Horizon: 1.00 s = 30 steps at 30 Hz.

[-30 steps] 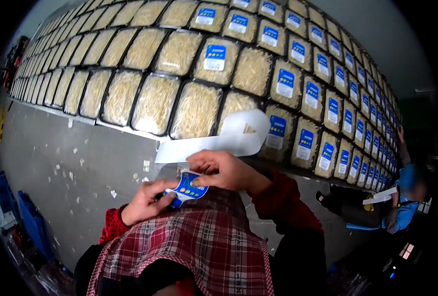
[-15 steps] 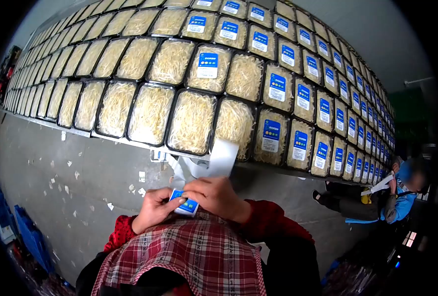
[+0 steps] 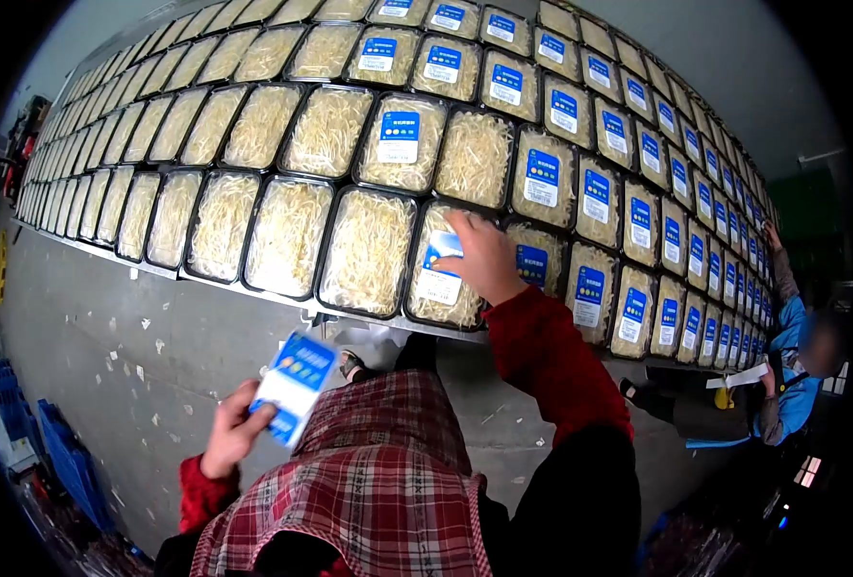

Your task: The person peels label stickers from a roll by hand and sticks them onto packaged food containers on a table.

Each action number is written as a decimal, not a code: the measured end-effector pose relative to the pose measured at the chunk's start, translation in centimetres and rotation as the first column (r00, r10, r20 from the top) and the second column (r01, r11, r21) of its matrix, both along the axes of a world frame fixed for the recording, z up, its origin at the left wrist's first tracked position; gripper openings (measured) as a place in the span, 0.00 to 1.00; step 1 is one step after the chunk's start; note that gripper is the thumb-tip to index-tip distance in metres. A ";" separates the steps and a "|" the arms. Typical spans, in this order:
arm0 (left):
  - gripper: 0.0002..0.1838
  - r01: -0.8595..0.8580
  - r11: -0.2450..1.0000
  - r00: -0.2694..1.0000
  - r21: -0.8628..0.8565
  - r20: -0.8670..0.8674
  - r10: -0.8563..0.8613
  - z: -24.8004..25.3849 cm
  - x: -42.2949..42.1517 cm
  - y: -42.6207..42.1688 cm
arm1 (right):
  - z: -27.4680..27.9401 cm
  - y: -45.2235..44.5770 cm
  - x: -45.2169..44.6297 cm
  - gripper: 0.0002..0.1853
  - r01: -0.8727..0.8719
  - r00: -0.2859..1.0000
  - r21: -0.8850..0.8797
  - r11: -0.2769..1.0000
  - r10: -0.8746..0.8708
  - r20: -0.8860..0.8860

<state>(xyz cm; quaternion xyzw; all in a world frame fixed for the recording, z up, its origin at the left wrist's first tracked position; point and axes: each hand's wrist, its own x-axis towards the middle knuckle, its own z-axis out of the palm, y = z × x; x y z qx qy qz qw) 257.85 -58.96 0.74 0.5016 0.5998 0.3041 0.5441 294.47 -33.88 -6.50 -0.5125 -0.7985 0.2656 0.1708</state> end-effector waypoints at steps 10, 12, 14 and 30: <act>0.06 0.074 0.946 0.994 0.314 0.053 -0.095 -4.1 8.3 5.8 | 5.0 -10.1 -4.0 0.16 -0.283 0.797 -0.623 0.729 -0.182 -0.575; 0.07 0.091 0.948 0.995 0.306 0.005 -0.097 -4.0 8.8 6.6 | 5.9 -9.9 -3.1 0.18 -0.258 0.800 -0.541 0.801 -0.137 -0.584; 0.06 0.096 0.959 0.995 0.265 -0.029 -0.092 -4.2 9.5 7.6 | 6.9 -9.2 -2.7 0.20 -0.241 0.801 -0.442 0.864 -0.080 -0.594; 0.07 -0.044 0.996 0.998 0.081 0.054 0.040 -3.8 15.2 11.5 | 6.5 -6.1 -1.5 0.11 -0.182 0.875 -0.164 0.969 0.084 -0.478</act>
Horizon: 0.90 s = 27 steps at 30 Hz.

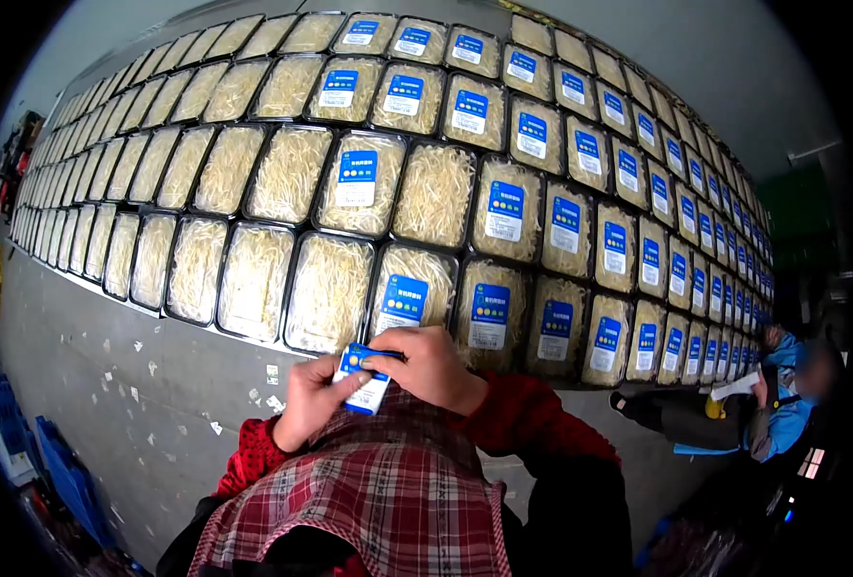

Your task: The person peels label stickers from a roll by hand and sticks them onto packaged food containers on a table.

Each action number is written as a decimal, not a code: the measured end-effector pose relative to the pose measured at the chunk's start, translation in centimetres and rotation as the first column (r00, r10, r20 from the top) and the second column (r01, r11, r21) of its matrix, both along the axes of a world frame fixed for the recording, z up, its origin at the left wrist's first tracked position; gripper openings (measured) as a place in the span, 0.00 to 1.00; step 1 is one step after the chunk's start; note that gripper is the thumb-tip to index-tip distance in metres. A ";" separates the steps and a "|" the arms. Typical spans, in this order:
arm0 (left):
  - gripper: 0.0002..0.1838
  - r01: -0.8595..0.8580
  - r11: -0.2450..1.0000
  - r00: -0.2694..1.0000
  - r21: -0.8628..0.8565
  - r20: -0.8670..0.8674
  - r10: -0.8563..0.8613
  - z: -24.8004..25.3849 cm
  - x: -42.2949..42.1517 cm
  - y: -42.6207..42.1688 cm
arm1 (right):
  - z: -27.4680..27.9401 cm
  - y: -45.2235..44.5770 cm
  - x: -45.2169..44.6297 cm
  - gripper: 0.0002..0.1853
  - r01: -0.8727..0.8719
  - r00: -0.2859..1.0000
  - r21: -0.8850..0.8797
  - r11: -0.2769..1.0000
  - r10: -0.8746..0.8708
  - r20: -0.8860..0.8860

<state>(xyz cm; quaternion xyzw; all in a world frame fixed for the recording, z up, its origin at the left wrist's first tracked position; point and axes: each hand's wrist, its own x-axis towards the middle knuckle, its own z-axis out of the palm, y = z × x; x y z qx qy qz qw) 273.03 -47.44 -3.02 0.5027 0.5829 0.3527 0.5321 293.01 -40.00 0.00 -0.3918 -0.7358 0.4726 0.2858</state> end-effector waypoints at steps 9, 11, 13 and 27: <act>0.08 -0.055 0.996 0.986 -0.069 0.156 0.065 -1.0 0.0 -2.1 | 1.9 21.4 4.4 0.13 0.139 0.984 0.082 0.987 -0.147 0.099; 0.08 -0.073 0.996 0.980 -0.059 0.179 0.082 -0.8 -0.3 -1.6 | -4.1 24.6 5.3 0.18 0.098 0.970 0.106 0.990 -0.119 0.212; 0.08 -0.005 0.991 0.999 0.130 0.049 -0.001 -0.8 -1.3 -0.8 | -6.2 24.3 4.3 0.25 0.086 0.850 0.281 0.956 -0.217 0.479; 0.11 0.108 0.953 0.985 0.282 -0.158 -0.065 1.4 -4.8 -1.8 | -1.6 1.3 -4.5 0.12 -0.285 0.958 -0.366 0.886 0.264 -0.107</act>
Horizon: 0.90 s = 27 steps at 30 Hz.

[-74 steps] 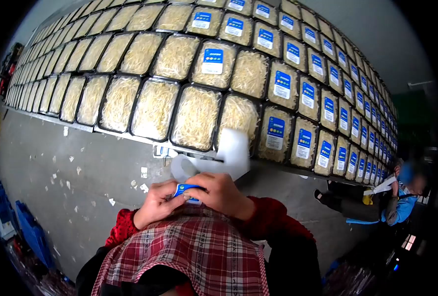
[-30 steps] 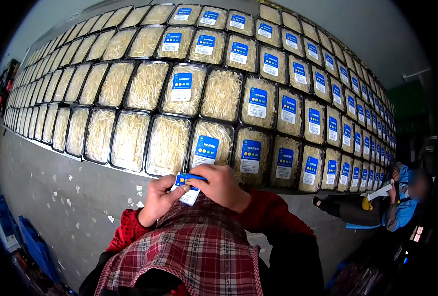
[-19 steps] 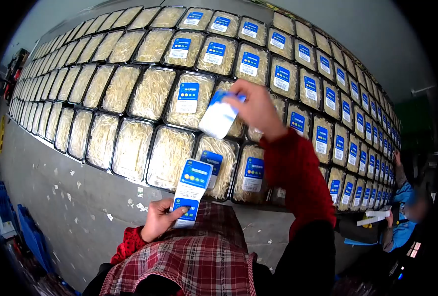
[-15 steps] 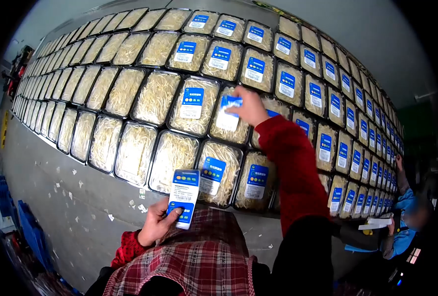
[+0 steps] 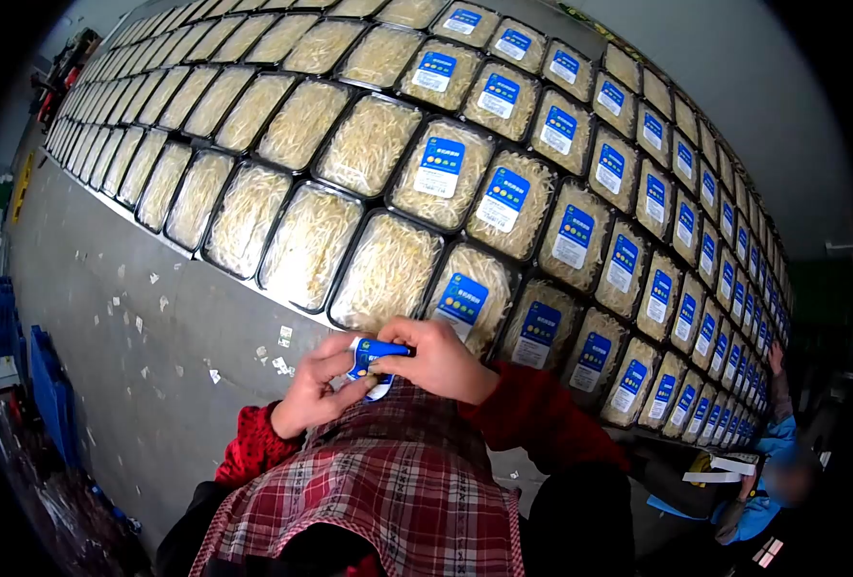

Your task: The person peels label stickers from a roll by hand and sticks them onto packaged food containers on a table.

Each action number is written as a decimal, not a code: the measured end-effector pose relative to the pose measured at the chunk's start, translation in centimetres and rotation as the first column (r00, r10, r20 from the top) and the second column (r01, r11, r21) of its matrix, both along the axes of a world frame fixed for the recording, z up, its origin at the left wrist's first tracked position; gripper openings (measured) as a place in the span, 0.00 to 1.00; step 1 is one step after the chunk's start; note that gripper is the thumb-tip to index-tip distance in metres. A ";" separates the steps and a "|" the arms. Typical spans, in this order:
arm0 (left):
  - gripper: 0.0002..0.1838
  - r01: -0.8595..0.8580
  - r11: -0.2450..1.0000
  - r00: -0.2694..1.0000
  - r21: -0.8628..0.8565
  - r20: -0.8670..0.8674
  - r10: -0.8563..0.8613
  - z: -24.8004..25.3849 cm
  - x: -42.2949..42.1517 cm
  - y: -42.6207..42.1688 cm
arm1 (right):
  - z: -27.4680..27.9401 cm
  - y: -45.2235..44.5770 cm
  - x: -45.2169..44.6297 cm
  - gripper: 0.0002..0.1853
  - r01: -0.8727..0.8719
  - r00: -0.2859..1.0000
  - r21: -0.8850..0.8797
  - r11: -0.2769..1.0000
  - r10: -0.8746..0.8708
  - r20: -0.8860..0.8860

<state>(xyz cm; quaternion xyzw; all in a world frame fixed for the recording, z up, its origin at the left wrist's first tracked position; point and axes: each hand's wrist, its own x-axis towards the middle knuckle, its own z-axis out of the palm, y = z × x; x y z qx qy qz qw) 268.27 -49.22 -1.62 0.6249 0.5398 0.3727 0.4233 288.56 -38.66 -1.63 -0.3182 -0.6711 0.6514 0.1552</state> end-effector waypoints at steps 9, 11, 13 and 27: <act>0.09 -0.223 0.803 0.818 -0.553 0.341 0.463 -1.4 -1.9 -8.6 | 1.9 9.5 -4.4 0.12 0.065 0.978 0.406 0.912 -0.139 0.157; 0.08 -0.258 0.796 0.800 -0.547 0.341 0.493 -1.6 -2.5 -8.9 | -2.4 9.3 -5.1 0.19 -0.105 0.915 0.554 0.826 -0.138 0.380; 0.07 -0.316 0.861 0.849 -0.398 0.287 0.444 -1.7 -3.2 -9.1 | -4.3 8.3 -5.7 0.30 -0.138 0.815 0.594 0.792 -0.251 0.523; 0.08 -0.194 0.945 0.979 0.264 -0.005 0.203 -0.7 -12.4 -12.7 | 1.4 -11.0 -14.3 0.13 -0.157 0.983 0.176 0.972 0.136 0.125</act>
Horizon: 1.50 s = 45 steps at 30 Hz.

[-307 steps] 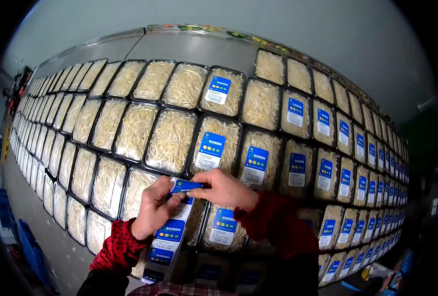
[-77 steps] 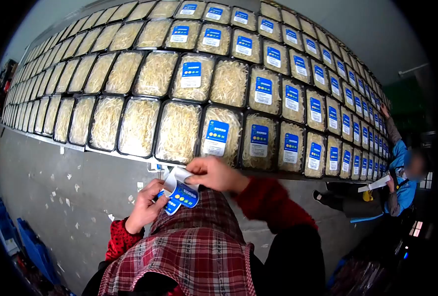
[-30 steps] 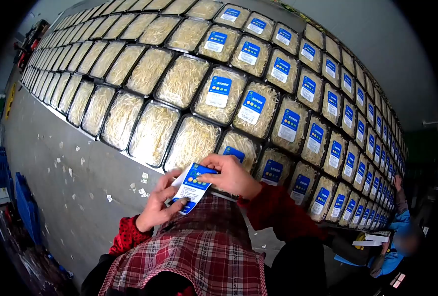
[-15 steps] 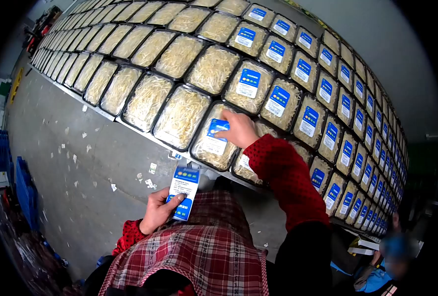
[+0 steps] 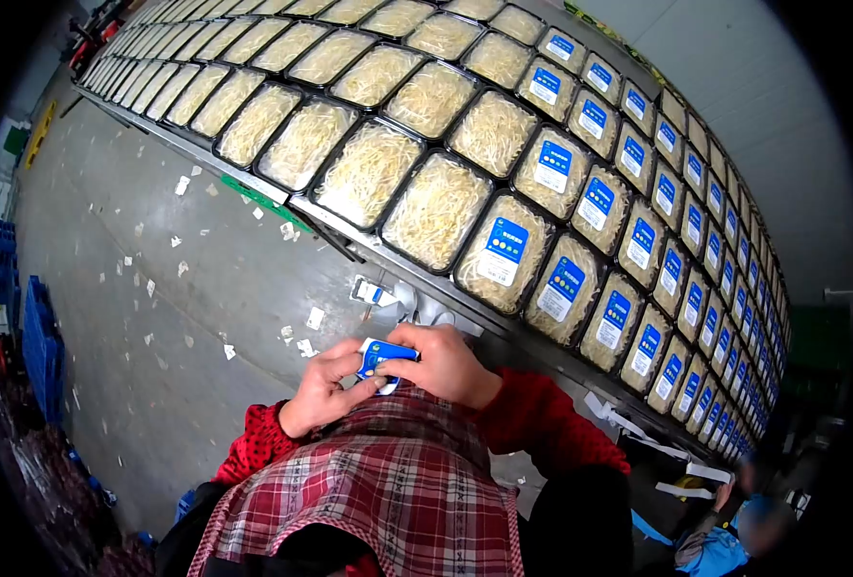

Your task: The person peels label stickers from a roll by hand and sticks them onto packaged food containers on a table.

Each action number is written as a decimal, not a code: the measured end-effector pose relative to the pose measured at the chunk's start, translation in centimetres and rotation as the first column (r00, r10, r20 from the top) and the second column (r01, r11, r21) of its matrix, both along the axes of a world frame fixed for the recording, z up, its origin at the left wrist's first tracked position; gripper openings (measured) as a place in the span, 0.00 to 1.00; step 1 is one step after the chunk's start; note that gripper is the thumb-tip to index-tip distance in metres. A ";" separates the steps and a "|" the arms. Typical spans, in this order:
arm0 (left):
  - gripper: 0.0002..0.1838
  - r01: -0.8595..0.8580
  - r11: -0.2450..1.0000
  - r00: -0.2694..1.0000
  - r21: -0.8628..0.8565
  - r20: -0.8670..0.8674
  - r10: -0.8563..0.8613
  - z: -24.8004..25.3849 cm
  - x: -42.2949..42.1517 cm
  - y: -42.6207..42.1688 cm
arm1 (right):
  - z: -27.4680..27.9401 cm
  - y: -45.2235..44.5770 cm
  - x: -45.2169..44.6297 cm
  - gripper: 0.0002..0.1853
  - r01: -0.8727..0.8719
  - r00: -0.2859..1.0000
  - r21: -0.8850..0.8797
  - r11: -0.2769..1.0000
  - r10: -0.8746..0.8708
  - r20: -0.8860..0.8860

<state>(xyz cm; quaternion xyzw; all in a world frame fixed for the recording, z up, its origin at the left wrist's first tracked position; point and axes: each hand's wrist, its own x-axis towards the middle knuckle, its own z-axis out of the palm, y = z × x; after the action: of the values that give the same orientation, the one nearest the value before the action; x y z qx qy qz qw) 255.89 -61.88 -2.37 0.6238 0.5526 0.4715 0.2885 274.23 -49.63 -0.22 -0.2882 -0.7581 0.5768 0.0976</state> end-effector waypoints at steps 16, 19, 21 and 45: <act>0.10 -0.056 0.811 0.852 -0.583 0.395 0.343 -1.6 -2.8 -7.1 | -5.6 19.2 -5.0 0.32 0.035 0.823 0.606 0.795 -0.366 0.433; 0.10 -0.094 0.838 0.877 -0.537 0.354 0.325 -1.6 -3.3 -6.5 | -4.0 17.1 -5.4 0.33 0.016 0.759 0.849 0.528 -0.560 0.333; 0.08 -0.111 0.890 0.949 -0.442 0.218 0.227 -1.0 -4.3 -5.1 | -3.1 15.7 -5.4 0.34 0.067 0.847 0.680 0.730 -0.402 0.348; 0.10 0.158 0.901 0.882 -0.405 0.468 0.055 0.7 -8.6 10.3 | 1.1 30.7 -2.0 0.19 0.453 0.848 0.499 0.738 -0.530 0.015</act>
<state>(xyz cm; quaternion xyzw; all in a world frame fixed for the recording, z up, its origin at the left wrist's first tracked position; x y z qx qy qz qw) 247.33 -51.54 -1.67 0.4266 0.5396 0.4657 0.5568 272.25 -18.96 0.92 -0.4894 -0.7778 0.3007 0.2552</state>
